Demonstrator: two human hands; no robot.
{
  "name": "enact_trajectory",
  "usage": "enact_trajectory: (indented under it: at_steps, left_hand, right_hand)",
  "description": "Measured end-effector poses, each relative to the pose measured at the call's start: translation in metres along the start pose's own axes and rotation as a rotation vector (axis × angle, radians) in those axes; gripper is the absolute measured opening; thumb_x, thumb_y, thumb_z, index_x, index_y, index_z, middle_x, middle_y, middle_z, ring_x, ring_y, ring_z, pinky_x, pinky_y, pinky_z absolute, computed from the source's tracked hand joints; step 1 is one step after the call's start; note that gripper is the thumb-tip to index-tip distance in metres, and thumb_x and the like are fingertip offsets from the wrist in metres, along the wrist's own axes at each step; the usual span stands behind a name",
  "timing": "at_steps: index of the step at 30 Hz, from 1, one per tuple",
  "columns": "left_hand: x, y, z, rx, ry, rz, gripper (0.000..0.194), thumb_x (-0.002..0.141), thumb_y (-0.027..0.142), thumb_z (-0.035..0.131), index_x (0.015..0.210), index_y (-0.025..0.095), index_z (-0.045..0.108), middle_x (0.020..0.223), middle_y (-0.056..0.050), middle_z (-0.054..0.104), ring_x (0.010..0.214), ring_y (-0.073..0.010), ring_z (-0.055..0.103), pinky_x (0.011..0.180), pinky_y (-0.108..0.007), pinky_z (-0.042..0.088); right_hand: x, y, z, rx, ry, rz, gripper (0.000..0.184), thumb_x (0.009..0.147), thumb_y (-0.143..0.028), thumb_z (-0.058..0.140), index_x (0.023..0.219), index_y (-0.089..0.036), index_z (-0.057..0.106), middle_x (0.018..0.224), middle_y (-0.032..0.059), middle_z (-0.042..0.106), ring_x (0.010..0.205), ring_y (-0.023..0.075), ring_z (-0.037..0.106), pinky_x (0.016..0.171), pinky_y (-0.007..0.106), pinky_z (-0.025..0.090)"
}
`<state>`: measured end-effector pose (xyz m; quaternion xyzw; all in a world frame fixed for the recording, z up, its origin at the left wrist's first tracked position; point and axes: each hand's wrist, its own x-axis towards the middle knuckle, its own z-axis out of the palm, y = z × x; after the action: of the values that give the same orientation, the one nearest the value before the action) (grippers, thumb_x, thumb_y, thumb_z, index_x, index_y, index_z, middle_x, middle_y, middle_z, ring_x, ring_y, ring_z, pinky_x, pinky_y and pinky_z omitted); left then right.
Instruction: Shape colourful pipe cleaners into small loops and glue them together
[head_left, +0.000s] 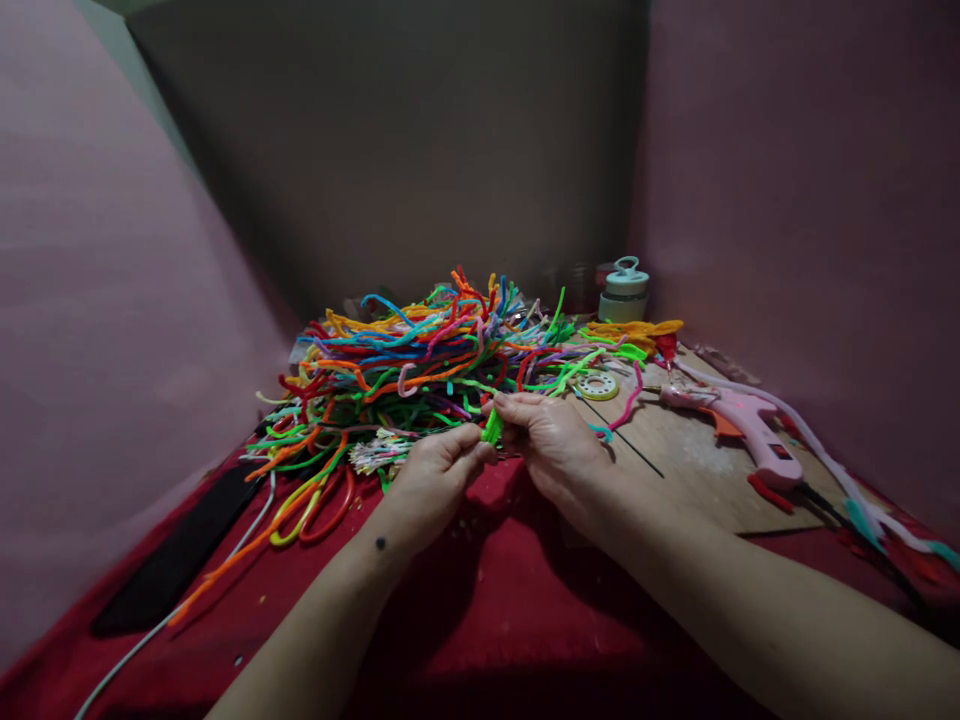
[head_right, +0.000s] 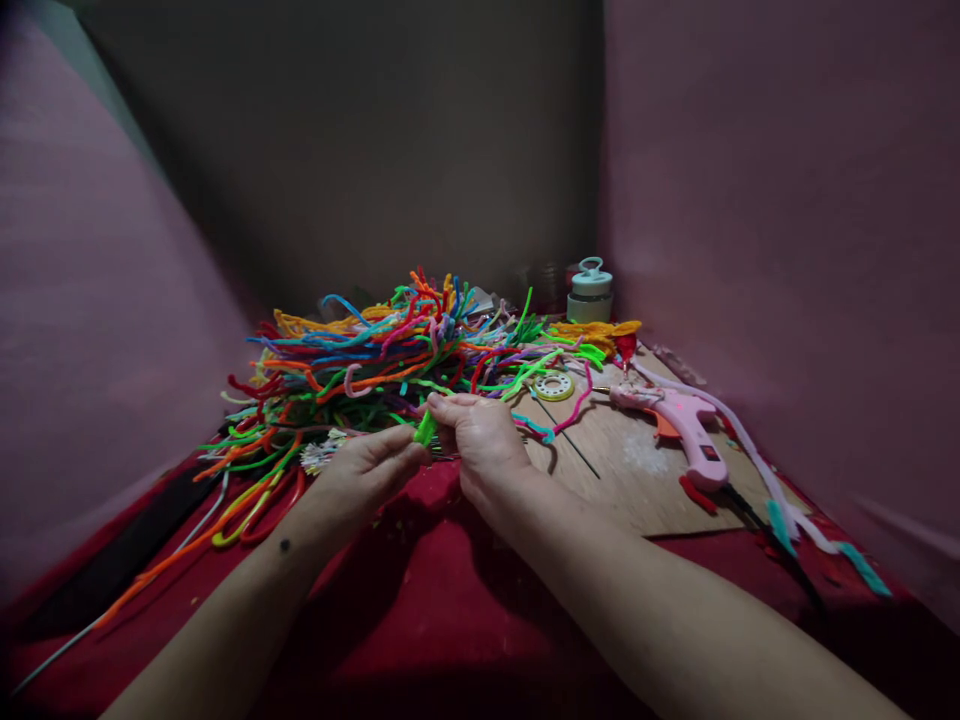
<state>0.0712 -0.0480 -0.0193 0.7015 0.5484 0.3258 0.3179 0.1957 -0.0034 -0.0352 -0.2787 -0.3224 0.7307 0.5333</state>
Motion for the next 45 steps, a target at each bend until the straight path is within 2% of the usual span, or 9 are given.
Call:
enact_trajectory:
  at_steps: [4, 13, 20, 27, 33, 35, 38, 42, 45]
  left_hand:
    - [0.000, -0.003, 0.000, -0.023, 0.002, -0.008, 0.023, 0.079, 0.034, 0.049, 0.066, 0.016, 0.053, 0.055, 0.005, 0.036, 0.050, -0.0072, 0.028, 0.044, -0.019, 0.022]
    - [-0.001, -0.005, 0.001, -0.261, 0.071, -0.085, 0.027, 0.080, 0.036, 0.050, 0.061, 0.016, 0.044, 0.048, 0.008, 0.032, 0.042, -0.0049, 0.027, 0.040, -0.018, 0.021]
    - [-0.003, -0.003, -0.002, -0.297, -0.036, -0.130, 0.024, 0.082, 0.035, 0.047, 0.069, 0.015, 0.051, 0.058, 0.002, 0.056, 0.036, -0.0061, 0.044, 0.037, -0.019, 0.032]
    - [-0.004, 0.004, 0.001, -0.321, -0.062, -0.138, 0.022, 0.084, 0.032, 0.043, 0.071, 0.015, 0.048, 0.050, 0.003, 0.057, 0.029, -0.0065, 0.044, 0.034, -0.017, 0.030]
    - [-0.007, 0.007, -0.001, -0.237, -0.122, -0.138, 0.025, 0.086, 0.037, 0.040, 0.081, 0.016, 0.051, 0.058, 0.000, 0.063, 0.035, -0.0092, 0.051, 0.037, -0.019, 0.033]
    - [-0.006, 0.002, -0.004, -0.170, 0.015, -0.090, 0.024, 0.084, 0.036, 0.044, 0.089, 0.016, 0.054, 0.062, 0.000, 0.063, 0.041, -0.0093, 0.053, 0.042, -0.020, 0.038]
    - [-0.003, -0.007, -0.008, -0.059, 0.256, 0.091, 0.020, 0.079, 0.028, 0.054, 0.095, 0.018, 0.060, 0.071, 0.000, 0.062, 0.059, -0.0110, 0.056, 0.055, -0.021, 0.043]
    - [-0.003, -0.012, -0.008, 0.065, 0.243, 0.362, 0.012, 0.078, 0.019, 0.056, 0.087, 0.019, 0.064, 0.085, -0.003, 0.061, 0.080, -0.0149, 0.057, 0.072, -0.024, 0.044]
    - [-0.004, -0.012, -0.007, 0.190, 0.247, 0.501, 0.012, 0.080, 0.017, 0.054, 0.085, 0.021, 0.064, 0.086, -0.003, 0.058, 0.080, -0.0138, 0.056, 0.071, -0.023, 0.044]
  right_hand:
    - [-0.001, -0.003, 0.002, 0.017, 0.007, 0.045, 0.012, 0.059, -0.021, 0.065, 0.055, -0.012, 0.059, 0.042, -0.0039, 0.048, 0.039, 0.0061, 0.036, 0.042, 0.022, 0.025]
    - [-0.005, 0.003, 0.001, -0.098, -0.196, -0.025, 0.023, 0.055, -0.026, 0.074, 0.058, -0.012, 0.056, 0.052, -0.0029, 0.053, 0.048, 0.0072, 0.047, 0.050, 0.022, 0.034]
    - [-0.002, 0.001, 0.000, -0.034, -0.165, -0.012, 0.022, 0.055, -0.023, 0.073, 0.064, -0.012, 0.056, 0.053, -0.0038, 0.053, 0.046, 0.0069, 0.047, 0.049, 0.023, 0.038]
    - [-0.001, 0.004, -0.001, -0.036, -0.169, -0.013, 0.022, 0.055, -0.023, 0.072, 0.063, -0.014, 0.054, 0.052, -0.0042, 0.051, 0.045, 0.0067, 0.046, 0.047, 0.022, 0.036]
    - [0.005, 0.000, -0.004, -0.036, -0.051, -0.029, 0.021, 0.056, -0.021, 0.069, 0.056, -0.015, 0.049, 0.047, -0.0049, 0.048, 0.041, 0.0058, 0.041, 0.043, 0.021, 0.031]
    - [0.006, -0.002, -0.005, -0.016, -0.031, -0.022, 0.024, 0.054, -0.019, 0.069, 0.053, -0.016, 0.045, 0.044, -0.0063, 0.044, 0.039, 0.0046, 0.036, 0.040, 0.021, 0.025]
    - [0.006, -0.003, -0.005, 0.010, -0.074, 0.030, 0.022, 0.055, -0.018, 0.067, 0.053, -0.016, 0.045, 0.044, -0.0066, 0.043, 0.039, 0.0052, 0.035, 0.041, 0.021, 0.025]
    - [0.005, -0.002, -0.005, 0.015, -0.115, 0.106, 0.016, 0.056, -0.016, 0.064, 0.054, -0.015, 0.049, 0.046, -0.0051, 0.047, 0.042, 0.0060, 0.038, 0.045, 0.023, 0.029]
    - [0.004, -0.002, -0.004, 0.035, -0.162, 0.136, 0.015, 0.055, -0.015, 0.064, 0.053, -0.015, 0.049, 0.046, -0.0054, 0.046, 0.043, 0.0057, 0.037, 0.045, 0.023, 0.027]
